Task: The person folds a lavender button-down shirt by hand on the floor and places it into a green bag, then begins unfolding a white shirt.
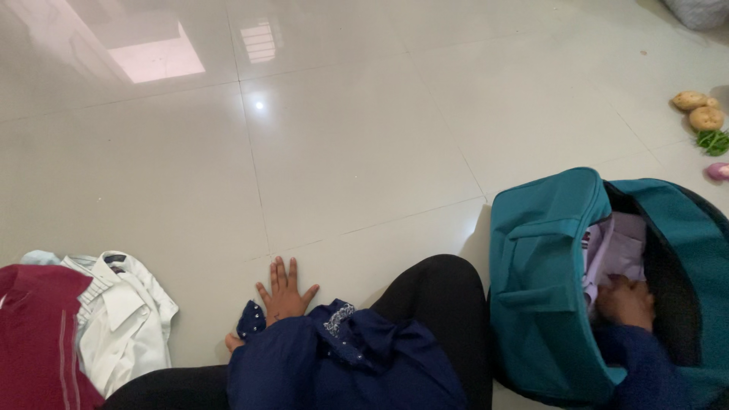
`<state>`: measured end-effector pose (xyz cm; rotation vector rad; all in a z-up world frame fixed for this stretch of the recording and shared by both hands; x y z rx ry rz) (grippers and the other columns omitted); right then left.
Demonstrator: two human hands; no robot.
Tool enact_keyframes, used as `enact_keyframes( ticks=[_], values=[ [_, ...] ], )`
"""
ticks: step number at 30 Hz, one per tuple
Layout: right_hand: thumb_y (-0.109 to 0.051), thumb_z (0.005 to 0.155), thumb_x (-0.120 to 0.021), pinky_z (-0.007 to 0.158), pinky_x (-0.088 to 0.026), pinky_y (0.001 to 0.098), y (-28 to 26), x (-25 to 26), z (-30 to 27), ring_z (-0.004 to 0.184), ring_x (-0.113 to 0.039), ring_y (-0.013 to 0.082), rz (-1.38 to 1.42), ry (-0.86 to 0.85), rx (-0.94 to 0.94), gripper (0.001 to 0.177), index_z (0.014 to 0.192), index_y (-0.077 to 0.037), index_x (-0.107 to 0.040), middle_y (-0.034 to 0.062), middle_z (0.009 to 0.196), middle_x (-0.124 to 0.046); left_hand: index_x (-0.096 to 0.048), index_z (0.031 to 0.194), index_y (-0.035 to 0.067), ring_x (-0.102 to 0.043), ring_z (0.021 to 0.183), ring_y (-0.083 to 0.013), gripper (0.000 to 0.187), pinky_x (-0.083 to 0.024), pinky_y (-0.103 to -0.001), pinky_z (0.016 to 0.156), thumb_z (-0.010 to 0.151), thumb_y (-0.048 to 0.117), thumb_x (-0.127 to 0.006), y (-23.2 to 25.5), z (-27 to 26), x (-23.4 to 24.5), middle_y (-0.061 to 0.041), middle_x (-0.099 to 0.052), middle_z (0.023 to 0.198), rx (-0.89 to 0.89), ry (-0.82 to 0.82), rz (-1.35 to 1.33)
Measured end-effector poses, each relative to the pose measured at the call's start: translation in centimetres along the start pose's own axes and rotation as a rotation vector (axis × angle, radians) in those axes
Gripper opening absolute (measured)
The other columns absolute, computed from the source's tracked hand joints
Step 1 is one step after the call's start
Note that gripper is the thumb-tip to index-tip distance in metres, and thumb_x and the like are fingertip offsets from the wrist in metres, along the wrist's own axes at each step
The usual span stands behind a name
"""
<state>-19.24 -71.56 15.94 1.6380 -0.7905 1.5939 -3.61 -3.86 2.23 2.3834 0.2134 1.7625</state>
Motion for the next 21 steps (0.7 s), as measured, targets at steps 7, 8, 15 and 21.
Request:
enact_keyframes(
  ticks=[7, 8, 15, 21],
  values=[
    [-0.028, 0.118, -0.052, 0.082, -0.055, 0.0517, 0.1, 4.2, 0.4, 0.095, -0.068, 0.0352, 0.291, 0.176, 0.017, 0.033, 0.133, -0.005, -0.069, 0.0208, 0.114, -0.07, 0.0, 0.165, 0.026, 0.015, 0.157, -0.0232, 0.102, 0.008, -0.068, 0.119, 0.09, 0.078, -0.045, 0.0, 0.2, 0.1, -0.007, 0.014, 0.172, 0.03, -0.051, 0.0],
    [-0.028, 0.123, -0.05, 0.085, -0.055, 0.049, 0.1, 5.7, 0.2, 0.096, -0.068, 0.0329, 0.331, 0.257, 0.109, 0.031, 0.126, -0.003, -0.07, 0.0193, 0.112, -0.07, 0.0, 0.165, 0.026, 0.016, 0.157, -0.0229, 0.102, 0.008, -0.068, 0.119, 0.09, 0.079, -0.044, 0.0, 0.2, 0.1, -0.007, 0.014, 0.172, 0.034, -0.066, -0.002],
    [-0.022, 0.124, -0.043, 0.086, -0.053, 0.0357, -10.5, 20.9, -11.4, 0.092, -0.062, 0.0212, 0.572, 0.473, 0.656, 0.029, 0.118, -0.001, -0.063, 0.0136, 0.108, -0.066, -0.005, 0.165, 0.024, 0.01, 0.158, -0.0249, 0.1, 0.001, -0.067, 0.121, 0.091, 0.068, -0.056, -0.6, 1.0, 0.5, -0.008, 0.009, 0.173, 0.029, -0.163, -0.013],
    [-0.02, 0.093, -0.064, 0.077, -0.056, 0.0379, -29.1, 19.3, -23.2, 0.103, -0.066, 0.0258, 0.864, -0.105, 1.005, 0.025, 0.115, -0.007, -0.068, 0.0111, 0.113, -0.067, -0.032, 0.158, 0.022, -0.012, 0.158, -0.0283, 0.083, -0.025, -0.062, 0.121, 0.091, 0.062, -0.063, -1.7, -1.6, 0.1, -0.009, -0.01, 0.172, -0.085, -0.24, -0.056]
  ],
)
Point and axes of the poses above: each hand's wrist, its own z-axis towards the middle knuckle, its own x-axis out of the back of the hand, y = z × x, the point moved 2 cm from there along z, towards the middle knuckle
